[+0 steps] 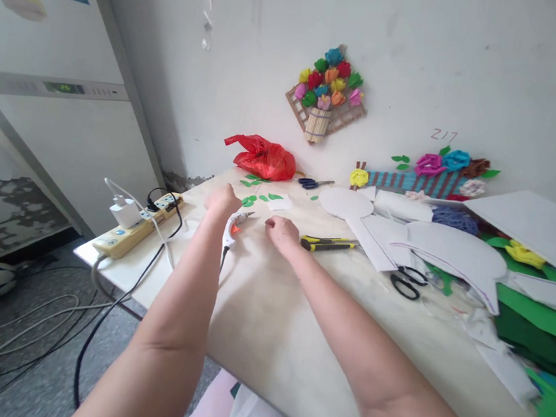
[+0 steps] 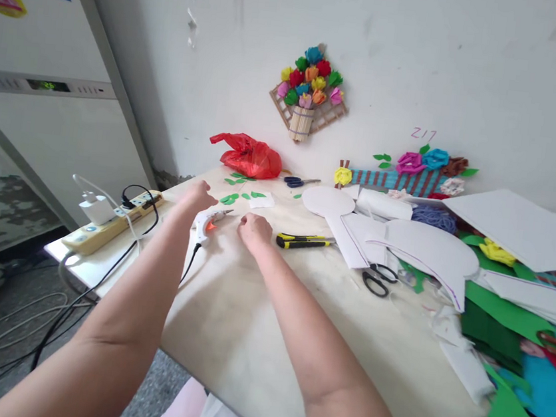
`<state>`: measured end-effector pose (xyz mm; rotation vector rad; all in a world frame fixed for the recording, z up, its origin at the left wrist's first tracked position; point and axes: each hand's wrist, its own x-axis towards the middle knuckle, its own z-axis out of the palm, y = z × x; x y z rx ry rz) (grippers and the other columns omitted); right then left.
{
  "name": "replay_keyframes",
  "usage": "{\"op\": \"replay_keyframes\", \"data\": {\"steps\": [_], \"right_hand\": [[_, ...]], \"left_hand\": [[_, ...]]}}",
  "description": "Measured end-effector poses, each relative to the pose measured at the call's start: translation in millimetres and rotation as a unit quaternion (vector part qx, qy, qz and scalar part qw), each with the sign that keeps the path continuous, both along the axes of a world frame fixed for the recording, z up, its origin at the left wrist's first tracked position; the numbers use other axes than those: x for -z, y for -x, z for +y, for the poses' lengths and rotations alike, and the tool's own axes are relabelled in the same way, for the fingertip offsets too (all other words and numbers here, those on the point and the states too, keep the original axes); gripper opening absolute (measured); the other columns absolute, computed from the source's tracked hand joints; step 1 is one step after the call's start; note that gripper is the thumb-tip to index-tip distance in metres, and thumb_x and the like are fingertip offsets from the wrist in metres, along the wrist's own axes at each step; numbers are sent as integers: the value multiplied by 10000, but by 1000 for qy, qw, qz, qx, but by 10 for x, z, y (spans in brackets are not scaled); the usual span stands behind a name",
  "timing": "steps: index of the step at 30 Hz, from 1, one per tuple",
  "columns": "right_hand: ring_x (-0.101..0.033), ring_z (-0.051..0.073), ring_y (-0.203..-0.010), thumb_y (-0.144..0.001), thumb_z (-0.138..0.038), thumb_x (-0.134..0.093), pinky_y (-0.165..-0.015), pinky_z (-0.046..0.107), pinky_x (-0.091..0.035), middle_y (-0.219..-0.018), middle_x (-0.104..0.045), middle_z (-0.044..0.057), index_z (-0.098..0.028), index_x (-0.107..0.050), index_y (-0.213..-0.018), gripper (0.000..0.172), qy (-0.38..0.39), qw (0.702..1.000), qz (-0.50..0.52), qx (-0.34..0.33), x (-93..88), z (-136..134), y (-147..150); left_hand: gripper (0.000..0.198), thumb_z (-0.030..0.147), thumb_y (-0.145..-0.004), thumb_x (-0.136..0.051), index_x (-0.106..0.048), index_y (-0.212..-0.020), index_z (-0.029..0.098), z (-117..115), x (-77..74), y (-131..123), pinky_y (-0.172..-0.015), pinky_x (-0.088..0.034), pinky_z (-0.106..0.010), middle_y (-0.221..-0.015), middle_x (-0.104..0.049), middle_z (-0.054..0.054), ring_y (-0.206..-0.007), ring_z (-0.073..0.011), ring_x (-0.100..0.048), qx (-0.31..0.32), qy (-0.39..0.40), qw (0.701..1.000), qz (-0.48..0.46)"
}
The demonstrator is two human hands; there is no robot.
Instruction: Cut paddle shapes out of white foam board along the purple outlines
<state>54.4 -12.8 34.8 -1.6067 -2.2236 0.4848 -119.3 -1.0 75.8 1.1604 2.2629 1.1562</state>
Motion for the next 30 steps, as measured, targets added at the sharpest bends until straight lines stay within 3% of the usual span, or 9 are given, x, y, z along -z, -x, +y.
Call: {"op": "replay_keyframes", "data": {"steps": [3, 6, 10, 14, 23, 30], "right_hand": [[-624, 196, -1057, -818, -238, -470, -873, 283, -467, -1136, -684, 42, -243, -682, -1069, 328, -7, 1000, -3, 9, 16, -14, -49], [-631, 197, -1039, -810, -235, -476, -851, 281, -472, -1117, -692, 39, -249, -687, -1059, 326, -11, 1000, -4, 17, 31, -29, -86], [-635, 202, -1034, -807, -225, -472, -846, 282, -472, -1109, -695, 46, -239, -688, -1055, 330, -15, 1000, -5, 18, 27, -79, -134], [-634, 208, -1037, -817, -236, -470, -853, 289, -470, -1109, -694, 55, -232, -687, -1055, 322, -21, 999, -14, 18, 38, -119, -196], [-625, 192, -1044, -832, -234, -459, -837, 269, -463, -1125, -687, 45, -233, -673, -1073, 322, -34, 999, -23, 6, 80, -215, -215], [-603, 182, -1048, -832, -201, -461, -857, 264, -450, -1133, -666, 45, -211, -663, -1063, 307, -94, 995, -17, -1, 101, -233, -282]], "left_hand": [[440, 205, -577, -779, -599, -978, 181, -192, -30, -24, -928, -409, -492, -1195, -569, -208, -1183, -413, -489, 25, 103, 975, 195], [573, 281, -606, -760, -569, -1135, 172, -337, -5, -86, -918, -421, -483, -1281, -505, -218, -1199, -402, -461, 48, 168, 950, 258], [590, 254, -668, -699, -529, -1229, 189, -407, 89, -187, -897, -434, -469, -1332, -451, -209, -1213, -397, -430, 47, 193, 943, 267], [508, 227, -704, -667, -551, -1198, 200, -407, 186, -232, -868, -444, -442, -1330, -442, -206, -1201, -388, -437, 41, 173, 946, 271], [482, 192, -674, -684, -575, -1141, 244, -400, 265, -199, -872, -447, -457, -1312, -450, -172, -1196, -390, -430, 41, 160, 962, 217], [521, 246, -557, -759, -604, -1055, 256, -297, 367, -120, -821, -474, -458, -1275, -469, -155, -1184, -407, -425, 55, 145, 967, 203]]}}
